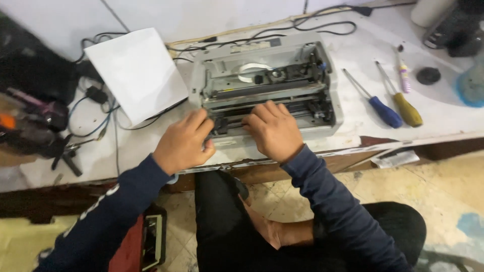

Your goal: A person disassembles a printer by removing screws and internal components using a screwdriver.

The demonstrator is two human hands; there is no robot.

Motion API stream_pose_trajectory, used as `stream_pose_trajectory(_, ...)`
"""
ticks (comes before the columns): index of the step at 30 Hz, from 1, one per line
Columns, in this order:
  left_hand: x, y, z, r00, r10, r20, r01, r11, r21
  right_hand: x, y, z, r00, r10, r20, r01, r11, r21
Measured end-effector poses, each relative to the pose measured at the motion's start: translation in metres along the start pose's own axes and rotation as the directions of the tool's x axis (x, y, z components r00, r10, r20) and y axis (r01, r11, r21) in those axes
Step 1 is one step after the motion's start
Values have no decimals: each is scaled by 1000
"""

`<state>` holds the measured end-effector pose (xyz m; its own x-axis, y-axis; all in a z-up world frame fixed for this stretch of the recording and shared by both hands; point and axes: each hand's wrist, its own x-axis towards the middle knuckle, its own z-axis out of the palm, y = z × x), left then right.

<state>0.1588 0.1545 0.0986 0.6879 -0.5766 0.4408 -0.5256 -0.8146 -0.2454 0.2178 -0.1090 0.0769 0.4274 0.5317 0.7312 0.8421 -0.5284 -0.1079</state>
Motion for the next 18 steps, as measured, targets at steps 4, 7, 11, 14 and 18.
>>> stream_pose_trajectory(4,-7,-4,12,999,8,-47,-10,999,-45,0,12,-34,1000,-17,13,17,1000,-14)
stream_pose_trajectory(7,-8,-8,17,998,-1,-67,-3,998,-62,-17,39,-65,996,26,87,-7,978,-209)
stream_pose_trajectory(11,-3,-4,8,998,0,-69,-5,997,-79,-38,68,-113,995,53,84,-14,915,-404)
stream_pose_trajectory(14,0,-1,1,999,-7,-47,3,998,-68,-44,81,-123,995,8,102,44,866,-498)
stream_pose_trajectory(18,2,2,-3,999,-18,-45,14,997,-71,-43,86,-115,986,-118,118,162,840,-517)
